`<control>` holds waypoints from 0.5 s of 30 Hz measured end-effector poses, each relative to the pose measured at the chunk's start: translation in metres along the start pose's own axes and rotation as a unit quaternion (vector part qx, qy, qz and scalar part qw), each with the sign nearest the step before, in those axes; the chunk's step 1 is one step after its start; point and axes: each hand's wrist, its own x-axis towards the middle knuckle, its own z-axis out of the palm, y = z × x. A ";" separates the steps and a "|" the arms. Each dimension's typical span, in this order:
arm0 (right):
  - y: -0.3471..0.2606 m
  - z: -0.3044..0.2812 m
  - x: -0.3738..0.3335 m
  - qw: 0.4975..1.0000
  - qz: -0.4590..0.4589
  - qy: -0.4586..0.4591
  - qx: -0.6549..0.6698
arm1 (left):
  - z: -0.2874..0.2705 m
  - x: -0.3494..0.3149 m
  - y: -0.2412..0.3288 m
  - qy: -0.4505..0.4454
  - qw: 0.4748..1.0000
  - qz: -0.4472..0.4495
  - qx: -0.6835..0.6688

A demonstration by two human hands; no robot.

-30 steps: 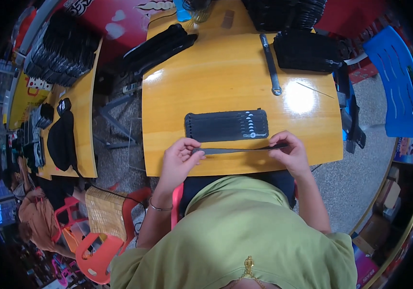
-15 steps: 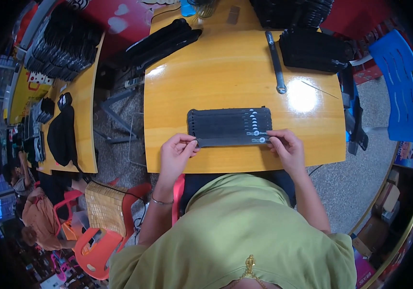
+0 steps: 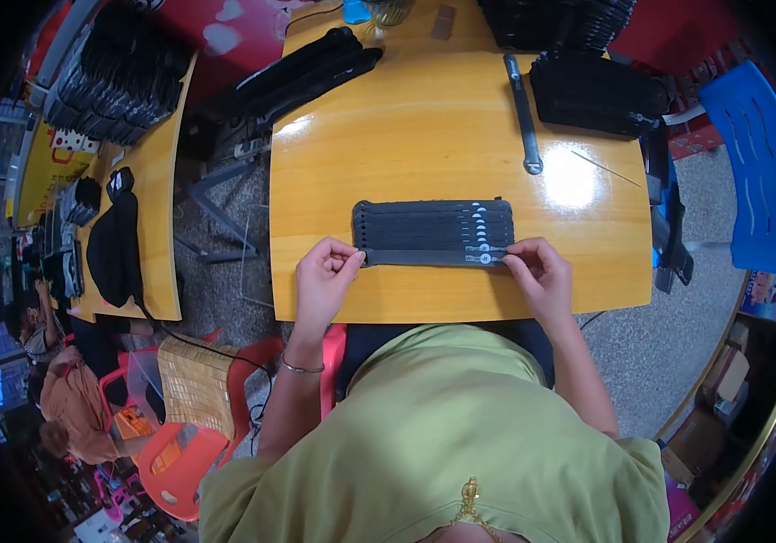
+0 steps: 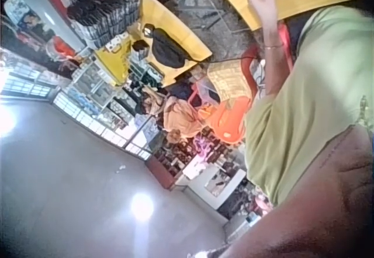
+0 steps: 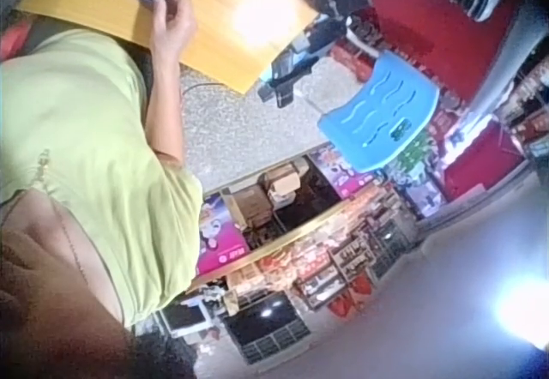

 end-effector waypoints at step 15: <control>0.002 0.000 0.004 0.999 0.040 0.005 -0.019 | 0.003 0.003 0.001 0.007 1.000 -0.003 0.024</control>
